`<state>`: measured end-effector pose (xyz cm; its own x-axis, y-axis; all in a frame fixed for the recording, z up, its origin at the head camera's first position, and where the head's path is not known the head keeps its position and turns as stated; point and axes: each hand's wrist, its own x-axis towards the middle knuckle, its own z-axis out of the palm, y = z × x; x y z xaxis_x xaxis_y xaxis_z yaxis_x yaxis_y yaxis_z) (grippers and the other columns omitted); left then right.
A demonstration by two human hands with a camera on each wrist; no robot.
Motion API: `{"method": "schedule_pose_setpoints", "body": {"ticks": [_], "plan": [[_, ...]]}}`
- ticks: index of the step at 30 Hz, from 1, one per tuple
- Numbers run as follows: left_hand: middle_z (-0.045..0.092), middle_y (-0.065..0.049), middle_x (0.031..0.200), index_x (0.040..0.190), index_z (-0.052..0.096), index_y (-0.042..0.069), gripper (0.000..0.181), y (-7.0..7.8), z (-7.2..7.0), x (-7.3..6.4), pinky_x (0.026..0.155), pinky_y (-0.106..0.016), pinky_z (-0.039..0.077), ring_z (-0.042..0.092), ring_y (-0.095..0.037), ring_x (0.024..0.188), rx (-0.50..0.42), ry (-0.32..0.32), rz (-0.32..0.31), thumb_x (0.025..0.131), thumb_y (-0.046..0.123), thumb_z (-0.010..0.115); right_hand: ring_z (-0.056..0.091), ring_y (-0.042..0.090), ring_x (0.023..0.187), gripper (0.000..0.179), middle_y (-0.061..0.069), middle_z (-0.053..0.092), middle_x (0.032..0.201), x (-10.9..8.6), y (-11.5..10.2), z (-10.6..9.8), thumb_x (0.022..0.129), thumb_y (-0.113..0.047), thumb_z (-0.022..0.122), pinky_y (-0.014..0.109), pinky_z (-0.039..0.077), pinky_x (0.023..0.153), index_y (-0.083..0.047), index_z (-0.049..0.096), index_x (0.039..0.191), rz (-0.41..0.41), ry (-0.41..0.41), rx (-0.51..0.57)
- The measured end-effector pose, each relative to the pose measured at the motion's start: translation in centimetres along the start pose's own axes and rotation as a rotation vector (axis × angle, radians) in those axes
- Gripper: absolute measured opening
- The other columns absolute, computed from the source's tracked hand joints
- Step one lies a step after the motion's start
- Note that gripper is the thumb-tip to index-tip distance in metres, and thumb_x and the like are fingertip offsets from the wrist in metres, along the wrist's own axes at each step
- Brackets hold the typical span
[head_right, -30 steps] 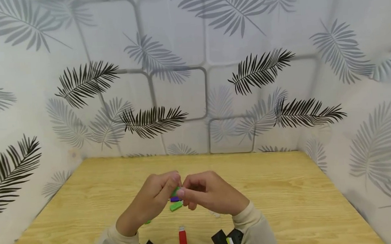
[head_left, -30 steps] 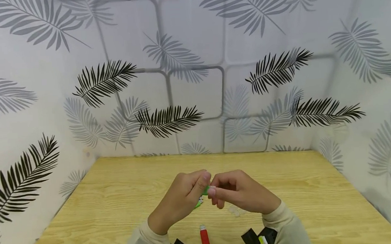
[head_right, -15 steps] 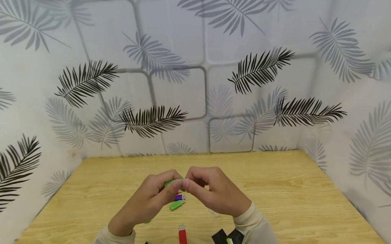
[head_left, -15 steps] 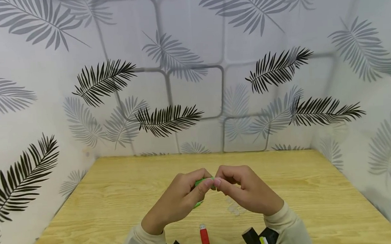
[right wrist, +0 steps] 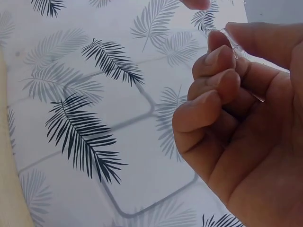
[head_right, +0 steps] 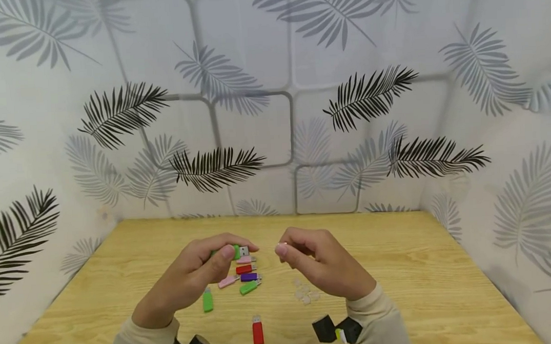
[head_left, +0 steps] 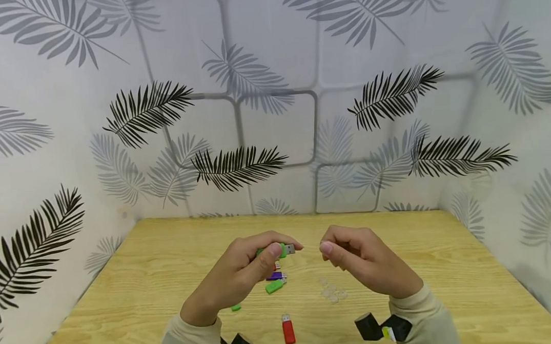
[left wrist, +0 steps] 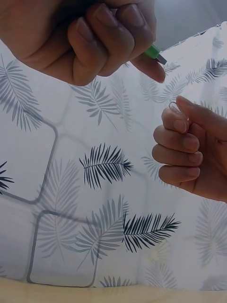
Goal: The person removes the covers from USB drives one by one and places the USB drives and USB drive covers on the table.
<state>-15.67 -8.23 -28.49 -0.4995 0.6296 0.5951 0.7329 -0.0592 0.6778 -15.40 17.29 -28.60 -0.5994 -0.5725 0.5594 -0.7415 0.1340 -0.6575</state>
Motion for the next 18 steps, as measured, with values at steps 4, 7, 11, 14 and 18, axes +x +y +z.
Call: {"method": "schedule_pose_setpoints", "body": {"ticks": [4, 7, 11, 14, 18], "plan": [[0.036, 0.002, 0.055, 0.112, 0.061, 0.008, 0.024, 0.03, -0.01, -0.09, 0.042, -0.023, 0.035, 0.032, -0.01, 0.044, -0.008, 0.011, -0.032, 0.105, 0.008, 0.038, 0.036, 0.009, 0.049, 0.025, -0.003, 0.046, 0.068, 0.08, 0.1, 0.2, 0.1, -0.001, 0.048, 0.025, 0.038, 0.047, -0.019, 0.058, 0.086, 0.042, 0.011, -0.018], [0.035, 0.001, 0.056, 0.106, 0.059, 0.008, 0.022, 0.01, 0.02, -0.15, 0.043, -0.023, 0.036, 0.032, -0.01, 0.044, -0.018, 0.013, -0.041, 0.105, 0.009, 0.037, 0.038, 0.01, 0.05, 0.024, -0.003, 0.047, 0.068, 0.13, 0.15, 0.3, 0.1, -0.002, 0.048, 0.026, 0.039, 0.047, -0.019, 0.058, 0.086, 0.06, 0.016, -0.033], [0.032, 0.0, 0.056, 0.099, 0.054, 0.007, 0.02, -0.01, 0.08, -0.12, 0.046, -0.024, 0.036, 0.03, -0.011, 0.045, -0.035, 0.013, -0.038, 0.105, 0.009, 0.036, 0.042, 0.011, 0.053, 0.023, -0.003, 0.048, 0.07, 0.23, 0.12, 0.33, 0.1, -0.003, 0.048, 0.027, 0.041, 0.049, -0.019, 0.059, 0.087, 0.066, 0.022, -0.044], [0.032, 0.0, 0.058, 0.097, 0.049, 0.007, 0.015, 0.05, 0.18, -0.08, 0.046, -0.025, 0.035, 0.03, -0.01, 0.047, -0.049, 0.02, -0.048, 0.105, 0.008, 0.036, 0.047, 0.012, 0.056, 0.021, -0.002, 0.052, 0.073, 0.28, 0.07, 0.32, 0.1, -0.004, 0.049, 0.028, 0.044, 0.051, -0.018, 0.061, 0.089, 0.07, 0.034, -0.039], [0.033, 0.003, 0.061, 0.099, 0.045, 0.006, 0.007, 0.22, 0.26, -0.05, 0.043, -0.025, 0.031, 0.027, -0.007, 0.045, -0.039, 0.037, -0.093, 0.103, 0.009, 0.041, 0.054, 0.016, 0.061, 0.018, 0.0, 0.058, 0.078, 0.34, 0.06, 0.33, 0.099, -0.003, 0.051, 0.03, 0.049, 0.054, -0.014, 0.065, 0.097, 0.066, 0.054, -0.024]]}}
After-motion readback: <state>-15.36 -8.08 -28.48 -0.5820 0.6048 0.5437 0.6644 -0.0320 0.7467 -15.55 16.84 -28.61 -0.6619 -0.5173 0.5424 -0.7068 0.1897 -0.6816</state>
